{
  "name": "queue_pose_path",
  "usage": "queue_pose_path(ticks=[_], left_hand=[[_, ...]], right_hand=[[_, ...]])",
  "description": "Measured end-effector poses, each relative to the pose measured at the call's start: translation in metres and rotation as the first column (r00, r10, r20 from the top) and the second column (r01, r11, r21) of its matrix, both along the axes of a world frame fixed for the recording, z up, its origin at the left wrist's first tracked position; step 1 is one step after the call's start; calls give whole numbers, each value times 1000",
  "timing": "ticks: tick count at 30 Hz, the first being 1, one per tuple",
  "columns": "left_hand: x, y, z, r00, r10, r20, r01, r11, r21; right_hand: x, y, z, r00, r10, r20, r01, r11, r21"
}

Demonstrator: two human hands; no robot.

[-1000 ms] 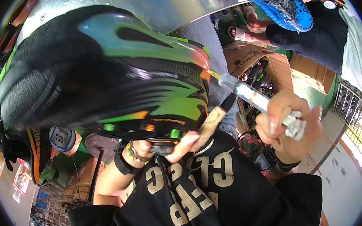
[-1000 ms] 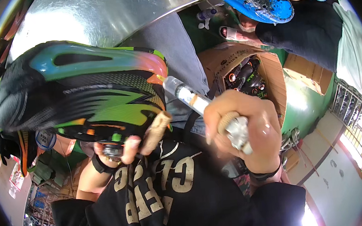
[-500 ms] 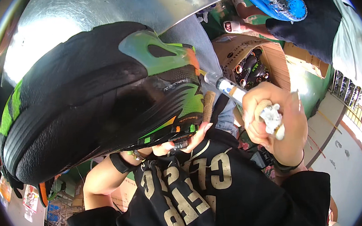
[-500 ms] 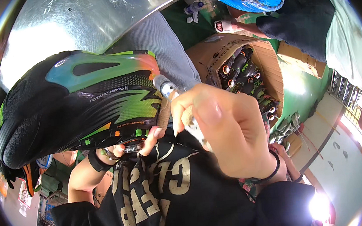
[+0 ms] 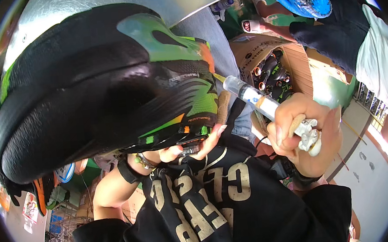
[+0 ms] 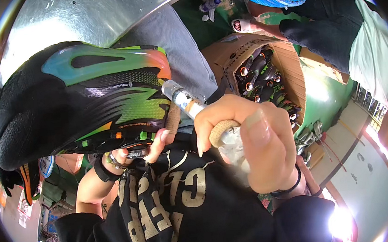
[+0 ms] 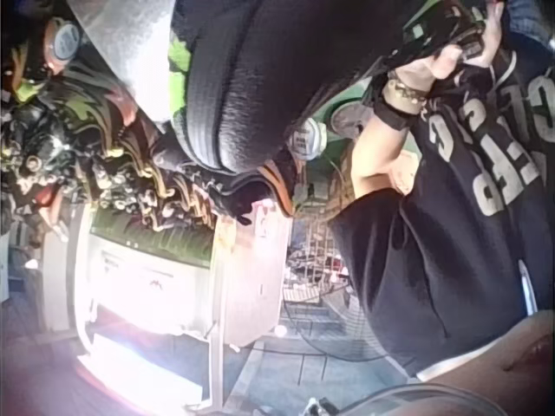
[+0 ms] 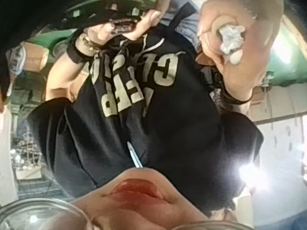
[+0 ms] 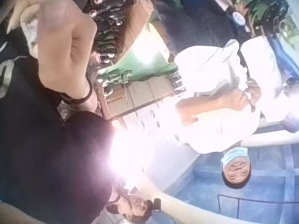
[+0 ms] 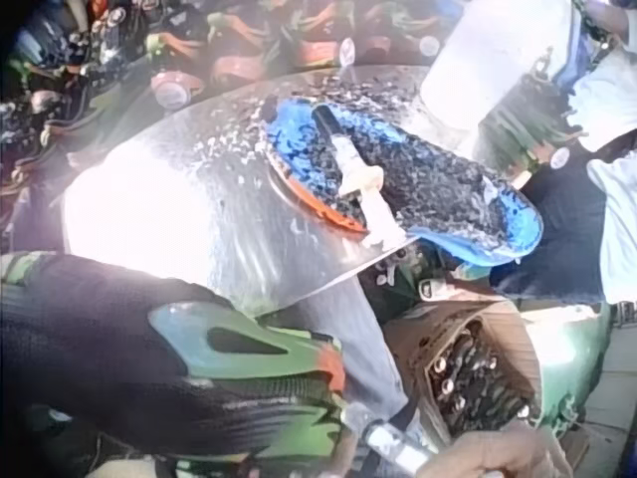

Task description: Applying a liquid adhesive or sealant to the seams of athletic shoes using a syringe.

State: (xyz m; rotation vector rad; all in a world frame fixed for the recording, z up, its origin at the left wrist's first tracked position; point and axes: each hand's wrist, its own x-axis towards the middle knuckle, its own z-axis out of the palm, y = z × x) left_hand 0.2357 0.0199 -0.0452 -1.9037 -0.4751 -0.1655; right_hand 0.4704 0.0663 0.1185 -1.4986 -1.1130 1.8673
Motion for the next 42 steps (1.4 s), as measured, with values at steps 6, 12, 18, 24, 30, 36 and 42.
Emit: queue_pose_path(ticks=[6, 12, 18, 24, 30, 36, 42], left_hand=[[-22, -14, 57, 984, 39, -171, -35, 999, 26], [-29, -9, 126, 497, 391, -775, 313, 752, 580], [-19, 10, 139, 240, 617, -749, 566, 538, 625], [-17, 9, 133, 203, 711, -673, 647, 419, 637], [-18, 10, 126, 174, 795, -581, 721, 299, 626], [-9, 8, 122, 88, 884, -458, 832, 187, 521], [4, 14, 121, -214, 975, 53, 967, 219, -131]], right_hand=[[27, 0, 11, 999, 14, -44, -15, 999, -38], [27, 0, -2, 955, 29, -297, -12, 998, 58], [22, -8, 0, 857, -21, -515, 113, 982, 148], [10, -6, 2, 919, -14, -393, 85, 983, 162], [17, -12, 2, 937, -72, -342, 138, 975, 172], [22, -14, 3, 947, -127, -297, 189, 963, 191], [21, -8, 1, 930, -34, -366, 119, 970, 212]])
